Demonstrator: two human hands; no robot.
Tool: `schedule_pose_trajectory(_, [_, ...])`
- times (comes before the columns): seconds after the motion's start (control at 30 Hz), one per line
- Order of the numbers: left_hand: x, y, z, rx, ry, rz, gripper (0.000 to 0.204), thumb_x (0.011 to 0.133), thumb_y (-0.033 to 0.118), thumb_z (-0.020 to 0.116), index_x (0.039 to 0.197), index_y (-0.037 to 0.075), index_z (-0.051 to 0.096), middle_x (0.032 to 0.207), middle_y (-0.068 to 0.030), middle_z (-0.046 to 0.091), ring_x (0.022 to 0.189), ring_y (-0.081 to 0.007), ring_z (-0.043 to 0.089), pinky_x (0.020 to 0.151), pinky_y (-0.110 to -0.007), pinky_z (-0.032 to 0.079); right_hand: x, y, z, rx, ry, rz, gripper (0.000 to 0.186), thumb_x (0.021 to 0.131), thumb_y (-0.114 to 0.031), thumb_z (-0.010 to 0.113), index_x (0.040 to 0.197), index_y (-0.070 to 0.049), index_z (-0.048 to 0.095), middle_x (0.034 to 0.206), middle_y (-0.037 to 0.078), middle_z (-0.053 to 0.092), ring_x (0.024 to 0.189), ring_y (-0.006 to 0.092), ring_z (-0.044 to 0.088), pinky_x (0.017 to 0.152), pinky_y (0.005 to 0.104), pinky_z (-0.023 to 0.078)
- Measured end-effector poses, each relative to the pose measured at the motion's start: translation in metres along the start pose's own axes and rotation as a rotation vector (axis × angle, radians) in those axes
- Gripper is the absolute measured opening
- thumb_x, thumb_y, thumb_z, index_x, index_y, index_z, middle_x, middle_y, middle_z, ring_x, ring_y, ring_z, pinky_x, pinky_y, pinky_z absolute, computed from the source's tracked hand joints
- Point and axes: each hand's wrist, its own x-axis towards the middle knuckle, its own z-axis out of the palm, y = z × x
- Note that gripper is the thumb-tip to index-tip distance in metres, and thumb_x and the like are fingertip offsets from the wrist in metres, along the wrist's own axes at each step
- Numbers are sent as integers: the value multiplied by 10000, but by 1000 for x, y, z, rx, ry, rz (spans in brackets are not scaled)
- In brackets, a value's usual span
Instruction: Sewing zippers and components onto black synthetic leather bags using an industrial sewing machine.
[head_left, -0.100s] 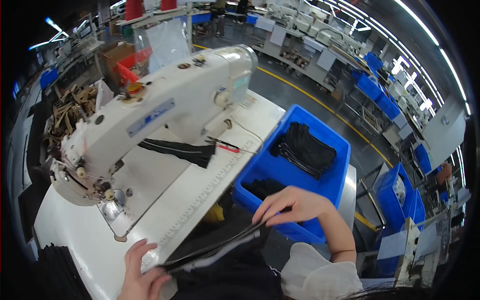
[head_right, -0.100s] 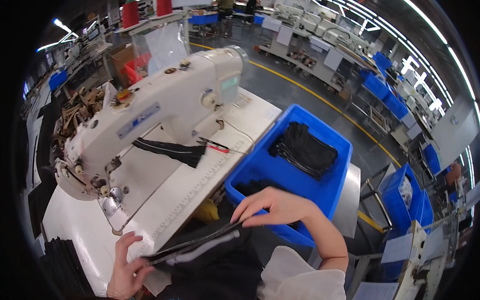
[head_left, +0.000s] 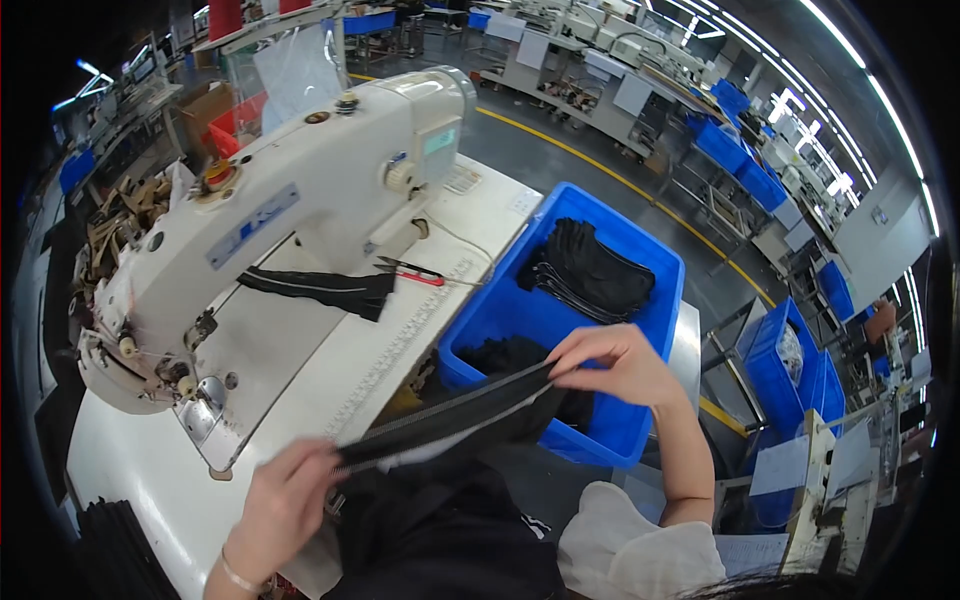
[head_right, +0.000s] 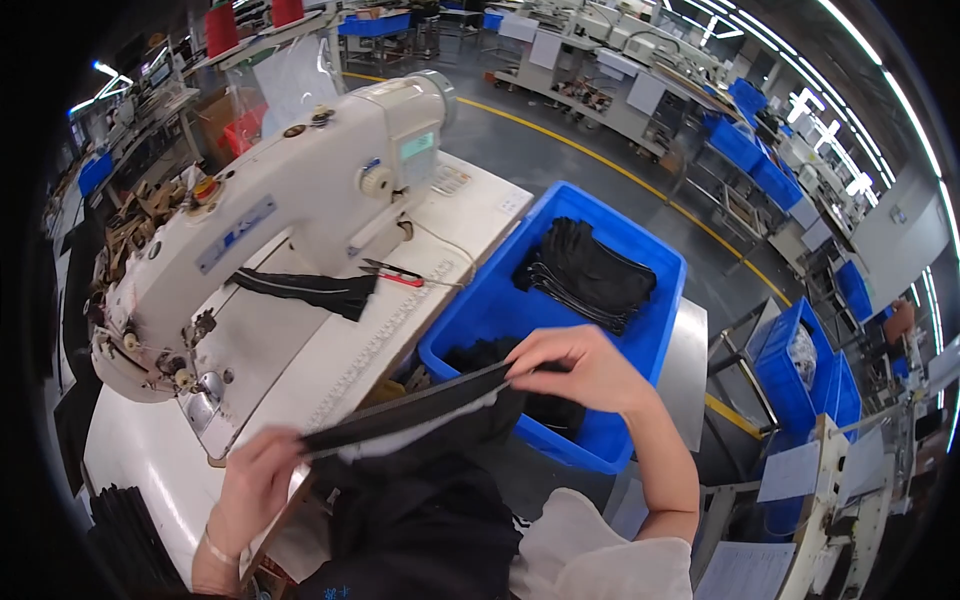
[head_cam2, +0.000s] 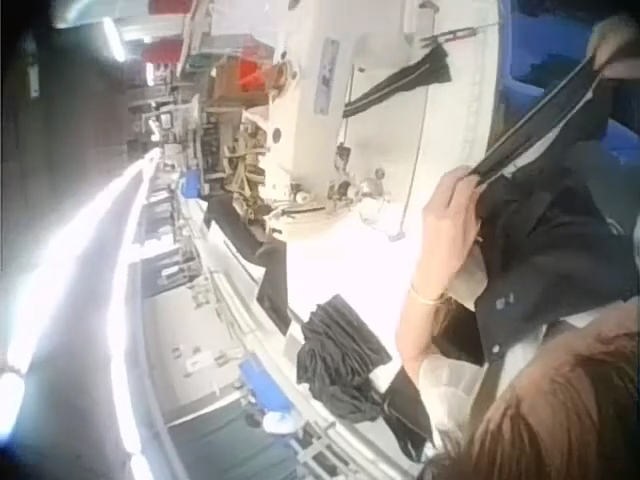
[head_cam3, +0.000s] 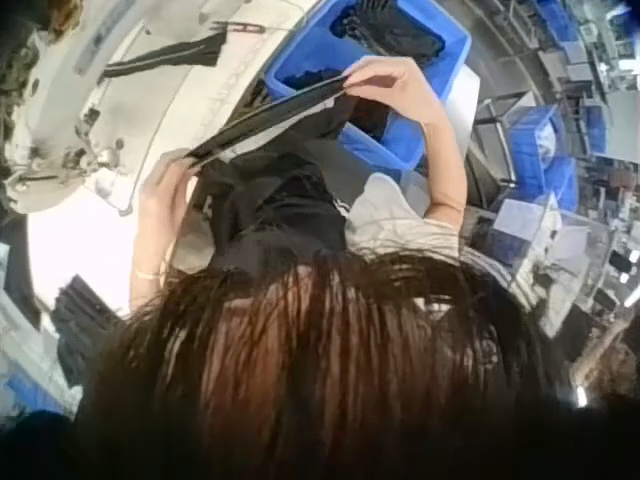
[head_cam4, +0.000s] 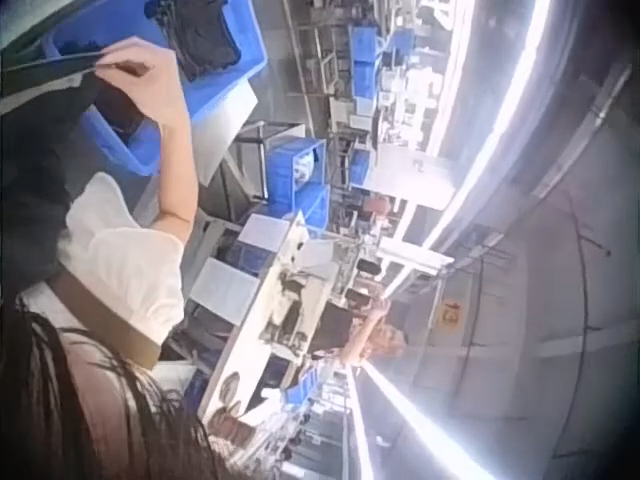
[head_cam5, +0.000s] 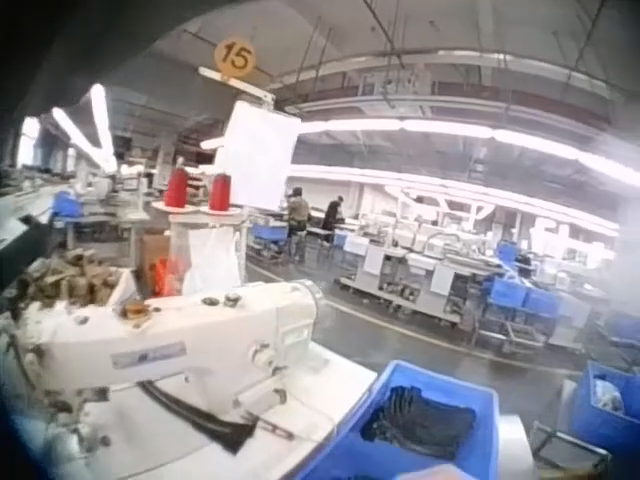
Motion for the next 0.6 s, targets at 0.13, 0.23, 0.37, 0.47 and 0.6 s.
schedule_pose_trajectory(0.13, [117, -11, 72, -17, 122, 269, 501, 757, -111, 638, 1229, 43, 576, 994, -142, 676, 871, -335, 660, 769, -389, 529, -32, 29, -38, 22, 666, -46, 178, 819, 95, 684, 946, -24, 648, 927, 22, 630, 876, 98, 604, 803, 268, 489])
schedule_pose_trajectory(0.23, [185, -15, 132, 98, 174, 556, 348, 693, -89, 648, 1017, 36, 622, 952, -105, 657, 871, -293, 620, 773, -398, 497, -59, 56, -62, -533, 694, -89, 286, 693, 106, 699, 905, -57, 597, 891, 52, 610, 871, 206, 591, 796, 316, 484])
schedule_pose_trajectory(0.37, [201, -36, 212, 303, -268, 468, 239, 685, -75, 621, 892, 45, 609, 924, -104, 630, 901, -282, 616, 788, -383, 507, -84, 121, -34, -1038, 143, -69, 219, 653, -21, 648, 849, -74, 564, 878, 93, 573, 851, 292, 563, 746, 400, 463])
schedule_pose_trajectory(0.47, [195, -42, 266, 545, -656, 336, 133, 744, 14, 634, 850, 29, 712, 892, -145, 694, 907, -303, 667, 811, -405, 551, -78, 175, 18, -968, -255, 67, 188, 744, -39, 611, 923, -49, 557, 914, 112, 580, 892, 286, 603, 756, 376, 515])
schedule_pose_trajectory(0.6, [188, -56, 299, 461, -1035, -13, 215, 853, 47, 561, 971, 5, 735, 1025, -221, 702, 978, -333, 695, 820, -430, 569, -57, 207, 42, -792, -705, 365, 268, 784, -65, 613, 1041, -1, 567, 1006, 145, 569, 939, 302, 616, 821, 377, 536])
